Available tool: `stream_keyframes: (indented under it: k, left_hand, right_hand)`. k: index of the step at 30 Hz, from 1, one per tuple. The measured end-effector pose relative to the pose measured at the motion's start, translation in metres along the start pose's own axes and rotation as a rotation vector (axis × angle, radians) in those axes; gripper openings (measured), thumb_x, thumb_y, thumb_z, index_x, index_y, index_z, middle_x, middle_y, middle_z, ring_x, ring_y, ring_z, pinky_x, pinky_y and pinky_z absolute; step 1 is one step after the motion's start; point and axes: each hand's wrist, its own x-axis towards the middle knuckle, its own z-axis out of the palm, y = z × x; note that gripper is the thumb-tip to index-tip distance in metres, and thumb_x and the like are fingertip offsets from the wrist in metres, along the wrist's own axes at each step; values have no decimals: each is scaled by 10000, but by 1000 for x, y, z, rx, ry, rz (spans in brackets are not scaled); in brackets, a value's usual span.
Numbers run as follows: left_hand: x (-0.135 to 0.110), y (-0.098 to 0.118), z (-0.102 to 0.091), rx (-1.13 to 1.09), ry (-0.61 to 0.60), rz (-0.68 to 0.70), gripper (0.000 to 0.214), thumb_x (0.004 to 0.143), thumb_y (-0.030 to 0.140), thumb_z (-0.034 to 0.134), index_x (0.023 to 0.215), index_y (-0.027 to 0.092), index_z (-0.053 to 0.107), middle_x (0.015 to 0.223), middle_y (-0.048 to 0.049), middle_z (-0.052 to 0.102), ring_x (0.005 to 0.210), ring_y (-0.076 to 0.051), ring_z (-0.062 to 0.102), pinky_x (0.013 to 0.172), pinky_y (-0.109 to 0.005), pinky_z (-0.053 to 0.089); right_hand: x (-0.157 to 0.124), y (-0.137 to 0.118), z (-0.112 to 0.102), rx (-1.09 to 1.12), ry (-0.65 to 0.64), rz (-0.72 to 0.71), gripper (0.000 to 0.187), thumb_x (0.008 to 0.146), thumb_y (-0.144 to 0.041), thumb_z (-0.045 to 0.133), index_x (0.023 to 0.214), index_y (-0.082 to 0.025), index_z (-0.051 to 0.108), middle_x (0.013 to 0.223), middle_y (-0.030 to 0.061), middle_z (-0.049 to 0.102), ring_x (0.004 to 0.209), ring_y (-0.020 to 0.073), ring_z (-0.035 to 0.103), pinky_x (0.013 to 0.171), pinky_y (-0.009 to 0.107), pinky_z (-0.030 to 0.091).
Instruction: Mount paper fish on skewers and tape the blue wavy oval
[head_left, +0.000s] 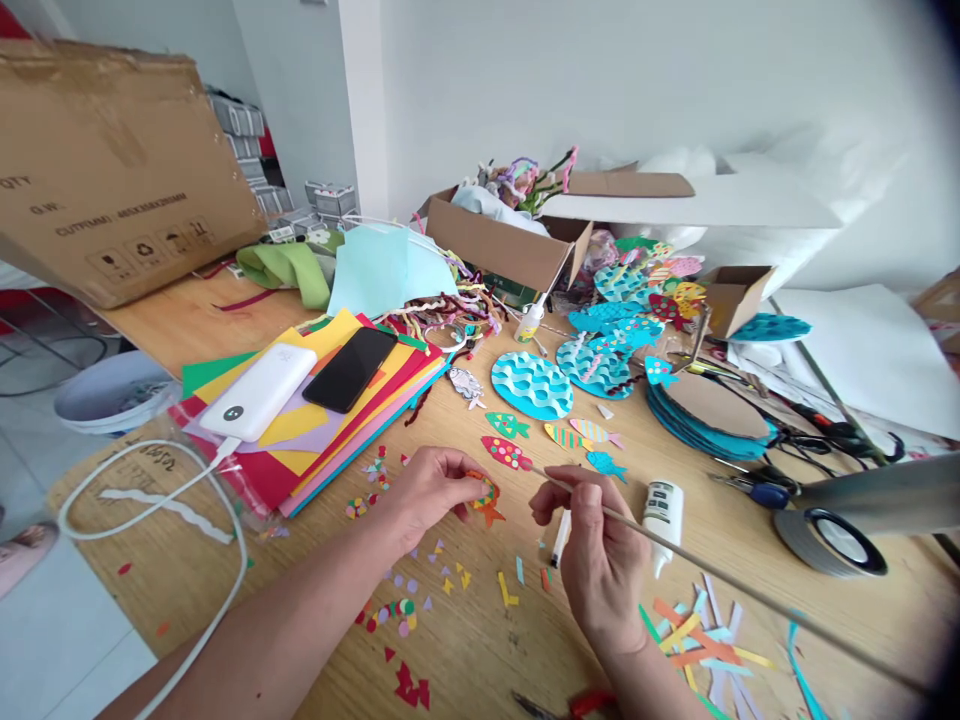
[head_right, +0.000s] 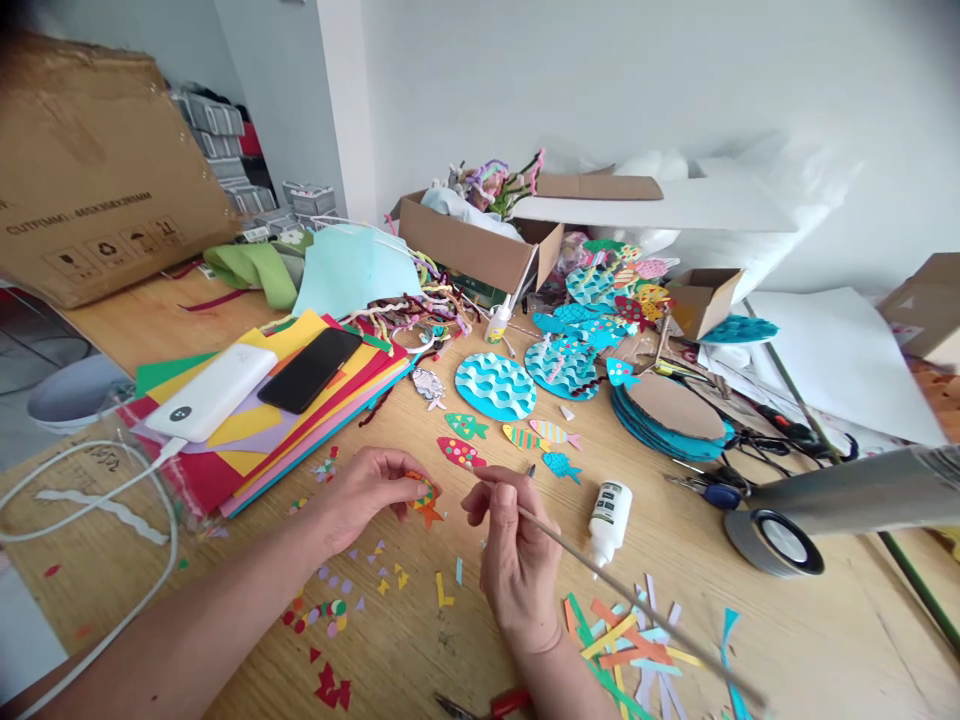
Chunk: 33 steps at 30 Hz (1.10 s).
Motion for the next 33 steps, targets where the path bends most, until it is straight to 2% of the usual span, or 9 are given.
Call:
stream_keyframes:
  k: [3, 6, 10, 15, 19, 23, 29, 33]
  left_hand:
    - [-1, 2, 0, -70, -2, 7, 162, 556, 229, 745, 659, 121, 681, 605, -2, 607, 549, -90, 520, 494, -205, 425]
    - [-2, 2, 0, -127, -32, 1, 201, 558, 241, 770, 694, 117, 689, 647, -7, 617, 591, -96, 536, 531, -215, 444]
    - [-1, -1, 1, -150, -79, 0, 244, 573, 265, 788, 723, 102, 686, 684, -16, 621, 606, -99, 550, 559, -234, 463]
    - [-2, -2, 2, -156, -89, -18, 280, 548, 277, 810, 696, 104, 647, 686, 5, 598, 568, -96, 566, 558, -249, 481]
    - [-3, 1, 3, -54, -75, -37, 281, 576, 310, 775, 719, 109, 640, 653, 5, 601, 517, -96, 559, 512, -237, 459]
    - [-2, 2, 3, 46, -35, 12, 235, 608, 313, 740, 684, 119, 634, 573, 14, 583, 495, -86, 527, 502, -216, 433]
    - [0, 0, 1, 13, 23, 79, 237, 630, 340, 726, 674, 126, 634, 570, 18, 583, 528, -96, 535, 525, -219, 428]
    - [0, 0, 0, 2, 17, 68, 229, 642, 328, 719, 689, 121, 632, 578, 14, 587, 537, -95, 541, 533, -216, 428]
  right_hand:
    - [7, 3, 3, -26, -62, 66, 276, 959, -361, 373, 936, -189, 586, 703, 23, 624, 634, 144, 584, 616, 287, 464]
    - [12, 5, 6, -96, -177, 95, 222, 895, -384, 498, 838, -192, 593, 754, 37, 643, 704, 163, 604, 632, 278, 468]
    - [14, 7, 9, -27, -254, 101, 175, 816, -361, 596, 833, -191, 560, 738, 20, 612, 694, 158, 588, 633, 275, 484]
    - [14, 7, 11, 57, -252, 182, 209, 788, -372, 612, 842, -183, 542, 716, 18, 598, 662, 155, 579, 601, 276, 485]
    - [14, 7, 10, 46, -257, 186, 213, 787, -371, 615, 857, -183, 543, 722, 21, 601, 672, 157, 582, 611, 278, 484]
    - [14, 6, 9, 52, -257, 195, 226, 803, -396, 602, 861, -183, 550, 748, 28, 602, 676, 153, 574, 596, 270, 477]
    - [14, 7, 9, 126, -338, 254, 220, 778, -364, 628, 862, -187, 529, 727, 11, 608, 682, 150, 588, 584, 260, 467]
    - [15, 10, 10, 136, -293, 232, 207, 761, -338, 635, 854, -186, 528, 696, 4, 599, 651, 143, 576, 580, 262, 458]
